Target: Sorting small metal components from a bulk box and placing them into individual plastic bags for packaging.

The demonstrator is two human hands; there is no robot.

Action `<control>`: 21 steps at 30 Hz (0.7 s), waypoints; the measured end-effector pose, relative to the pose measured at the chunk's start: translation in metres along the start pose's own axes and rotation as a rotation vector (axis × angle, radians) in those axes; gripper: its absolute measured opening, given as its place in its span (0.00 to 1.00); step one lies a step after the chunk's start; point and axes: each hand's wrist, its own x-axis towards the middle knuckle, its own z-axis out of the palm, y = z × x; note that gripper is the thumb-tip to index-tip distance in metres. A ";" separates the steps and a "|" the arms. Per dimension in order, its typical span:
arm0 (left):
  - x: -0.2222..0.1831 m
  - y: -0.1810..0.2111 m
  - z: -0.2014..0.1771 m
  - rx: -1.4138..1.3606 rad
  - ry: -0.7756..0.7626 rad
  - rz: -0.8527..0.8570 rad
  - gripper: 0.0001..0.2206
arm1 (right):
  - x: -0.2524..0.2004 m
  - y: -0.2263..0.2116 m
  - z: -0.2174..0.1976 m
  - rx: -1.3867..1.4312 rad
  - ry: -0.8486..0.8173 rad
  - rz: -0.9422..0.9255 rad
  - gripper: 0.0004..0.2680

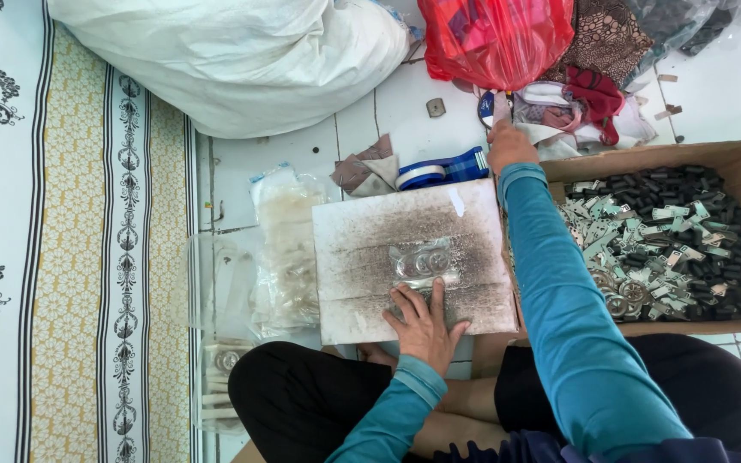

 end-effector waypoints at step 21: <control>0.001 0.000 -0.018 -0.066 -0.064 -0.005 0.45 | -0.065 0.018 -0.048 0.902 0.050 -0.235 0.16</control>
